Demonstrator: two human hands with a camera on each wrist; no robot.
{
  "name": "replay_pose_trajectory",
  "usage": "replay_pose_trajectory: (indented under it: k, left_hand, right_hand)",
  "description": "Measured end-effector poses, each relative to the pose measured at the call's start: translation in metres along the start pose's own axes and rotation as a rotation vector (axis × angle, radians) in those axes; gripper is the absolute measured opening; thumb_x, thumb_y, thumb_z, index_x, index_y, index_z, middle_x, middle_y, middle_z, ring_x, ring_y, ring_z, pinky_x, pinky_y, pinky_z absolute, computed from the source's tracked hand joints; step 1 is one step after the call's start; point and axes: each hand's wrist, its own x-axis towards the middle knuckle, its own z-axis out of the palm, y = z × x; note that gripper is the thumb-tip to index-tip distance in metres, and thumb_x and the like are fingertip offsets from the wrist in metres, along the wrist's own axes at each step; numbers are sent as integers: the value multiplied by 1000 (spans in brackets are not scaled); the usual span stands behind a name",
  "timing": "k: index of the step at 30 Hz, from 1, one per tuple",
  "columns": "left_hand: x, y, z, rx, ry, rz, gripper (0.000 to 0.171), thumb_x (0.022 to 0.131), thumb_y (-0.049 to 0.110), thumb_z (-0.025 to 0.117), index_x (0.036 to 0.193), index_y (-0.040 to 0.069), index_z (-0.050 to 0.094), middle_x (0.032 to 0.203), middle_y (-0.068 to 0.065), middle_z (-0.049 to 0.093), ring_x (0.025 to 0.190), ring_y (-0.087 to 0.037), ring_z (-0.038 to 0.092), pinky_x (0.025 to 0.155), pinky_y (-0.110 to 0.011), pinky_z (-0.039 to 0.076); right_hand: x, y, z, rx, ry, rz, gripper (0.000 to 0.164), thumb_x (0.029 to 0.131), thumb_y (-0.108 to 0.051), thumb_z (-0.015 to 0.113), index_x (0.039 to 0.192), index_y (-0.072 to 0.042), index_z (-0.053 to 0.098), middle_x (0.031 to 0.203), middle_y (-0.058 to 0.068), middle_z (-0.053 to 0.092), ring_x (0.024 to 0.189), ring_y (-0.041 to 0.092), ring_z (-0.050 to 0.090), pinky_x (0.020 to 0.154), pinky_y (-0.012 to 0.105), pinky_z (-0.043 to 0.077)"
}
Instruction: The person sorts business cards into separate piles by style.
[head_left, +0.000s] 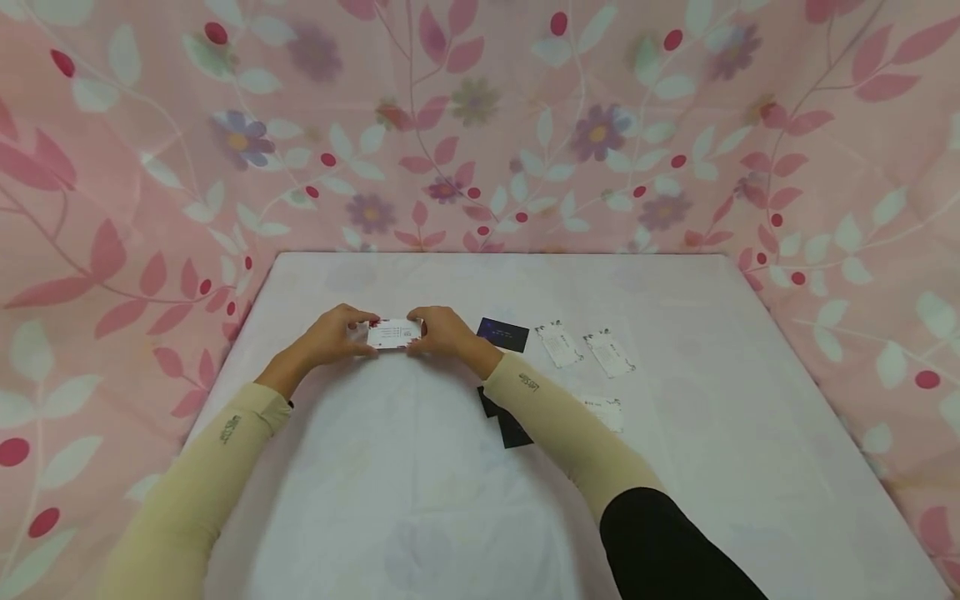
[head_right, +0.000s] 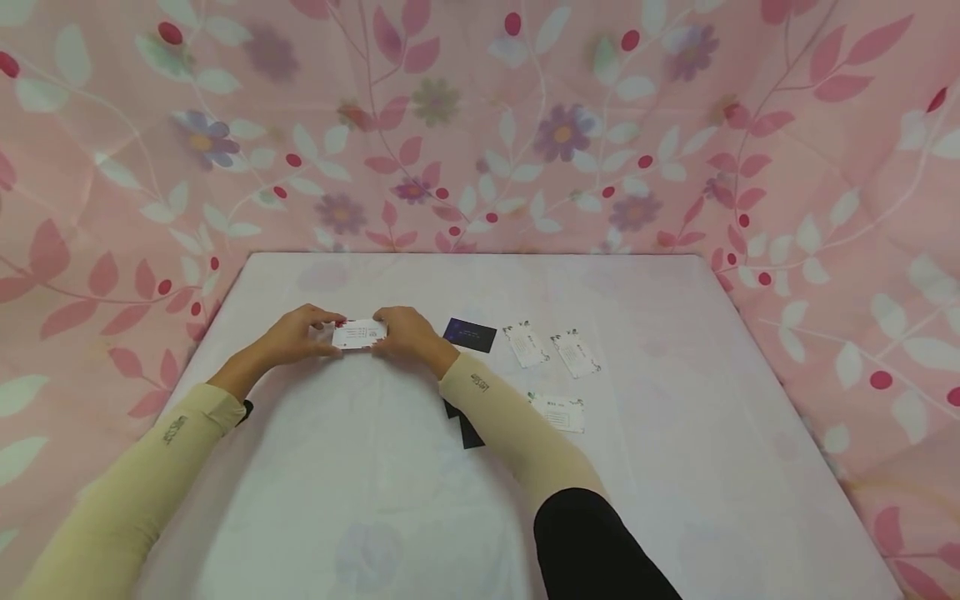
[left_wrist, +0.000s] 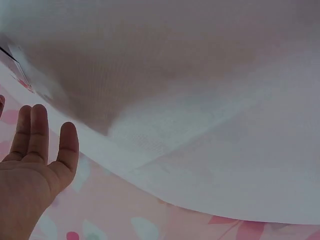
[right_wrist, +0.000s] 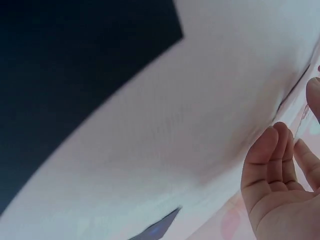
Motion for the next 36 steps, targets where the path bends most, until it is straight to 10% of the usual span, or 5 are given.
replay_pose_trajectory:
  k: [9,16,36]
  left_hand:
    - [8,-8,6,-7,-40,-38,63,78,24,85,134,6,61,119,-26,62,104,-37,59,87,-51,47]
    - [18,-13,4,2,-66,-43,63,79,24,83,135,5,61,120,-26,60,109,-40,60,94,-53,47]
    - [19,-20,4,-28,-45,-21,60,79,20,83,132,3,61,117,-26,52,105,-40,56,91,-51,46]
  right_hand:
    - [2,2,11,-10,15,99,60,83,-36,80,136,-17,59,94,-1,63,86,12,56,75,26,43]
    - [7,3,10,-48,17,170,61,83,-42,78,138,-24,59,140,0,59,124,19,55,102,39,46]
    - [13,0,12,-81,-22,191,61,87,-42,74,141,-23,55,144,0,56,131,19,52,105,39,44]
